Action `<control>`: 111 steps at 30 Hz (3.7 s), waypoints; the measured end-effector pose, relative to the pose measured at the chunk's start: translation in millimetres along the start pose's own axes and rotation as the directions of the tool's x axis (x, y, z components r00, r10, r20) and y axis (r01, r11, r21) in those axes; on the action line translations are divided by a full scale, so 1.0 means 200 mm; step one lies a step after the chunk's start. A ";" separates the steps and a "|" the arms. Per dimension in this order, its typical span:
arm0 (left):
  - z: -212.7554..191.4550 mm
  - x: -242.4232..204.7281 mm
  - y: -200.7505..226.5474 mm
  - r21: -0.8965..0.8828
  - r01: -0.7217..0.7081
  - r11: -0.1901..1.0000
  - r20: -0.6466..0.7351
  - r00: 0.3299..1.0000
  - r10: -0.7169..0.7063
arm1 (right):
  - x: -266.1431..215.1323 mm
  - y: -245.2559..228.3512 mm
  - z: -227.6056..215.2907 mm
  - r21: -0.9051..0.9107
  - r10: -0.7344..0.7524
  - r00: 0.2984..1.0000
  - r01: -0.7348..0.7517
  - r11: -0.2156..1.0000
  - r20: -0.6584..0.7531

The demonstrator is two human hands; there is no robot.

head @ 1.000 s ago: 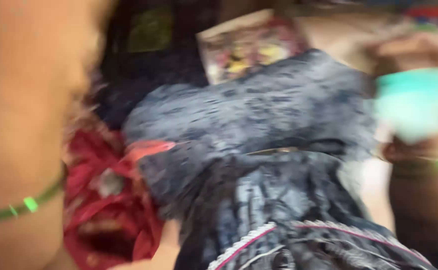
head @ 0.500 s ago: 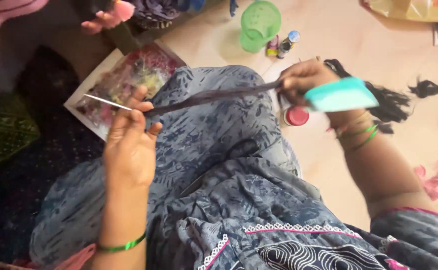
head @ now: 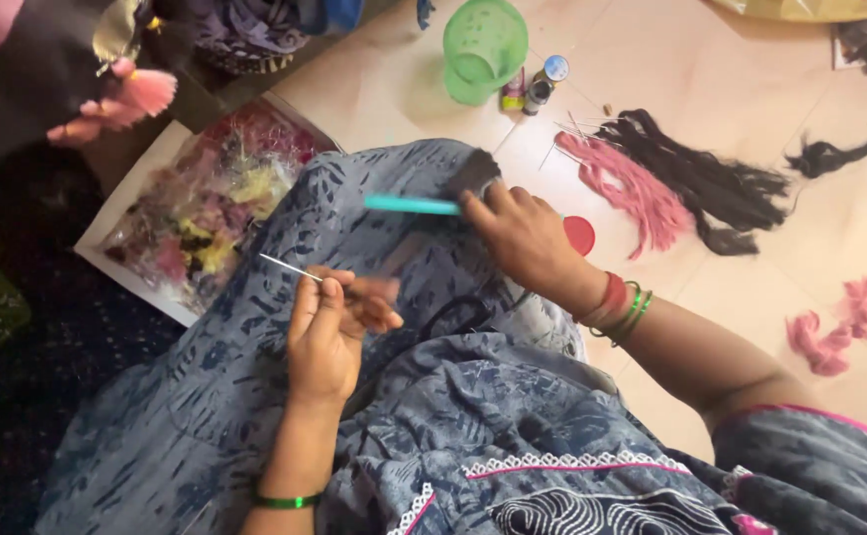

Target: The recorder is crafting or repairing small pink tassels and attaching them to the edge of a striped pink and white garment.

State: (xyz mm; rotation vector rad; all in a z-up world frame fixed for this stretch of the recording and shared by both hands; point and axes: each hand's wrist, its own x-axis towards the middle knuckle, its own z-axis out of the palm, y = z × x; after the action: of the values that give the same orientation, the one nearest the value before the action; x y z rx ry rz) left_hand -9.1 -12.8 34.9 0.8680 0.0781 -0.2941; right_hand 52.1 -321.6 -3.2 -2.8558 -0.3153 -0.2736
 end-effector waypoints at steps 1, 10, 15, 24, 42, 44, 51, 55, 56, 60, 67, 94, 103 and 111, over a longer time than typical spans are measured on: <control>-0.03 0.00 -0.01 0.022 0.009 1.000 -0.026 1.000 -0.009 | 0.02 -0.08 -0.06 -0.004 -0.046 0.996 0.047 0.999 0.075; -0.04 -0.07 -0.07 0.268 0.067 0.961 -0.094 0.995 -0.043 | 0.05 0.09 0.13 0.364 0.418 0.908 -0.383 0.849 -0.020; -0.14 -0.18 -0.02 0.268 0.109 0.957 -0.147 0.987 -0.071 | 0.04 0.07 0.08 0.015 0.110 0.994 -0.109 0.994 -0.013; -0.18 -0.18 0.06 0.228 0.040 0.973 -0.179 0.984 0.002 | 0.10 -0.01 -0.03 0.036 0.061 0.998 -0.060 0.998 -0.023; -0.32 -0.30 0.08 0.282 0.059 0.958 -0.261 0.965 0.018 | 0.04 0.01 0.02 0.083 0.063 0.988 -0.051 0.995 -0.141; -0.32 -0.31 0.09 0.296 0.065 0.953 -0.276 0.961 0.020 | 0.04 -0.02 0.00 0.125 0.169 0.975 -0.151 0.981 -0.147; -0.39 -0.34 0.07 0.316 0.045 0.948 -0.326 0.943 0.064 | -0.02 0.00 0.00 0.045 0.148 0.989 -0.147 0.988 -0.010; -0.43 -0.35 0.08 0.302 0.033 0.953 -0.334 0.940 0.074 | -0.06 0.04 0.10 -0.041 0.018 1.000 -0.017 0.999 0.023; -0.42 -0.36 0.06 0.298 0.036 0.954 -0.334 0.940 0.068 | -0.06 0.01 0.06 -0.045 0.020 0.999 -0.019 0.999 0.027; -0.36 -0.34 0.05 0.297 0.052 0.953 -0.331 0.942 0.052 | -0.01 -0.09 -0.03 -0.034 0.051 0.999 -0.051 0.998 -0.013; -0.40 -0.37 0.06 0.312 0.051 0.949 -0.347 0.936 0.064 | 0.01 0.02 -0.03 0.310 0.359 0.933 -0.341 0.888 -0.003; -0.51 -0.47 0.18 0.287 -0.076 0.955 -0.391 0.901 0.189 | 0.03 0.19 -0.23 0.677 0.486 0.743 -0.648 0.348 0.461; -0.30 -0.71 0.90 0.976 -0.064 0.207 -0.113 0.665 0.739 | 0.01 -0.37 -0.59 0.624 -0.434 0.815 0.116 0.773 0.385; 0.21 -0.59 0.68 0.930 -0.293 -0.223 0.369 0.727 0.579 | 0.15 -1.15 -0.75 0.805 -0.647 0.746 0.478 0.352 -0.160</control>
State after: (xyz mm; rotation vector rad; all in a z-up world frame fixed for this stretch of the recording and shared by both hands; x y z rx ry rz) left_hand -84.2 64.9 184.5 2.4093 -0.3508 0.6546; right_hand 2.7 -138.6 199.1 -1.7255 -1.1594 0.0476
